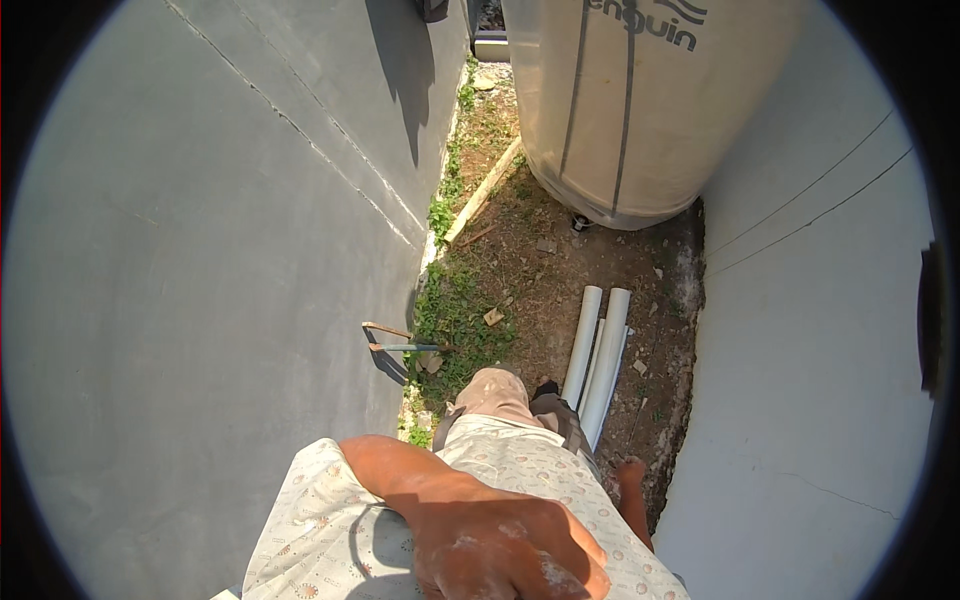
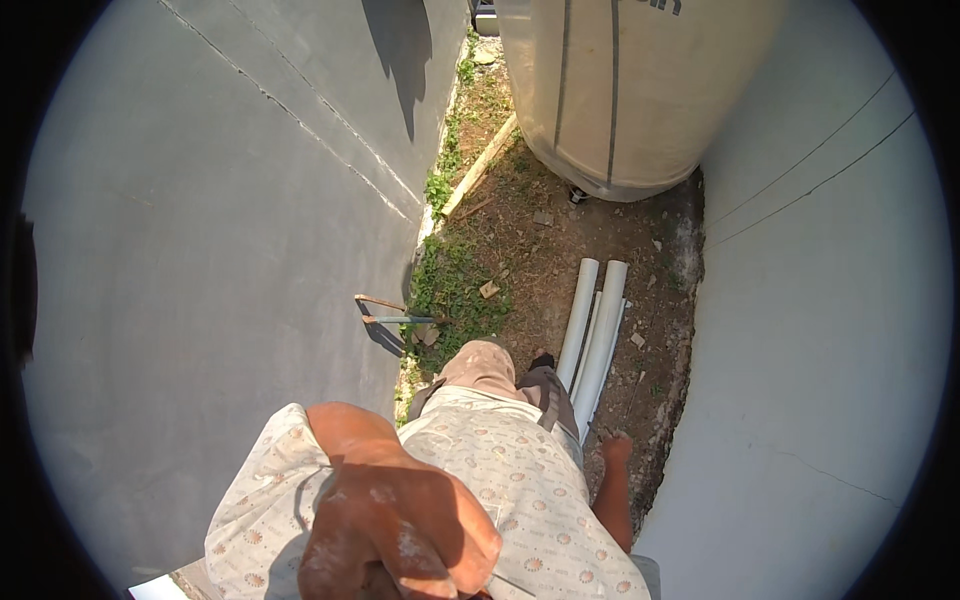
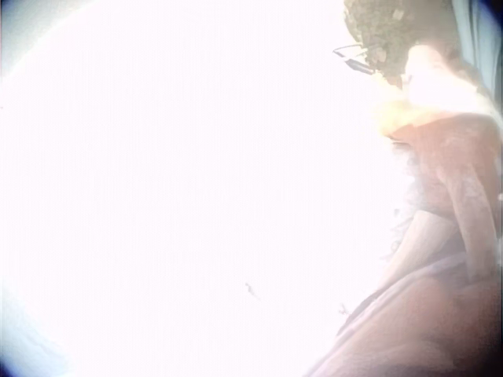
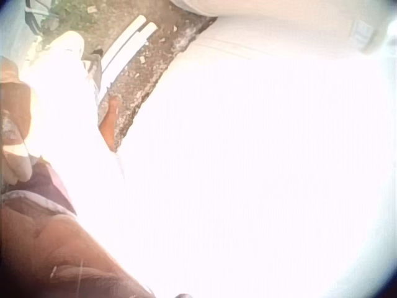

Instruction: Connecting and securing PVC pipes within a wall cutout.

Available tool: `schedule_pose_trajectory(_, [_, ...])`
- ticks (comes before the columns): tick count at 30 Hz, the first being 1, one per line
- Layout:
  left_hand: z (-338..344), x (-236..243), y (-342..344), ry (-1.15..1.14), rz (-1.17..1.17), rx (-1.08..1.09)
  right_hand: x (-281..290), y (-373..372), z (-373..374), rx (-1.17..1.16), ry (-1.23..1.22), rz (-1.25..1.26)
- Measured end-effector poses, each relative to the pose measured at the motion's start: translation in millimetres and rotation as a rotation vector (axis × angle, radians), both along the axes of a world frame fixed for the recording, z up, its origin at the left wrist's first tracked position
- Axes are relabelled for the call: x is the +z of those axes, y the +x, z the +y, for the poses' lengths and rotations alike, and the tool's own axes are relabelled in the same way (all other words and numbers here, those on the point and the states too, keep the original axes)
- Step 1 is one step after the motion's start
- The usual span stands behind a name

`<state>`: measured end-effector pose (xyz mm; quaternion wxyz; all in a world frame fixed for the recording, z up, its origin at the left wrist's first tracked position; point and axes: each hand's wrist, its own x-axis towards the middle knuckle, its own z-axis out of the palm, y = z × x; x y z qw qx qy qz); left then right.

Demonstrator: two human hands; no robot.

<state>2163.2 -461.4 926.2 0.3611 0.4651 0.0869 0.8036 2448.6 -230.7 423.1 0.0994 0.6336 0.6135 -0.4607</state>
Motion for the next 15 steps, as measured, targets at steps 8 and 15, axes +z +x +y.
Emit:
schedule_pose_trajectory(8, [33.7, -13.4, -120.5, 0.032, -0.062, 0.159, 10.3, -182.7, 89.3, 0.186, 0.047, 0.111])
schedule_pose_trajectory(15, [23.8, -27.3, -278.8, 0.118, -0.051, 0.314, -58.6, -343.1, 120.1, 0.803, 0.278, 0.111])
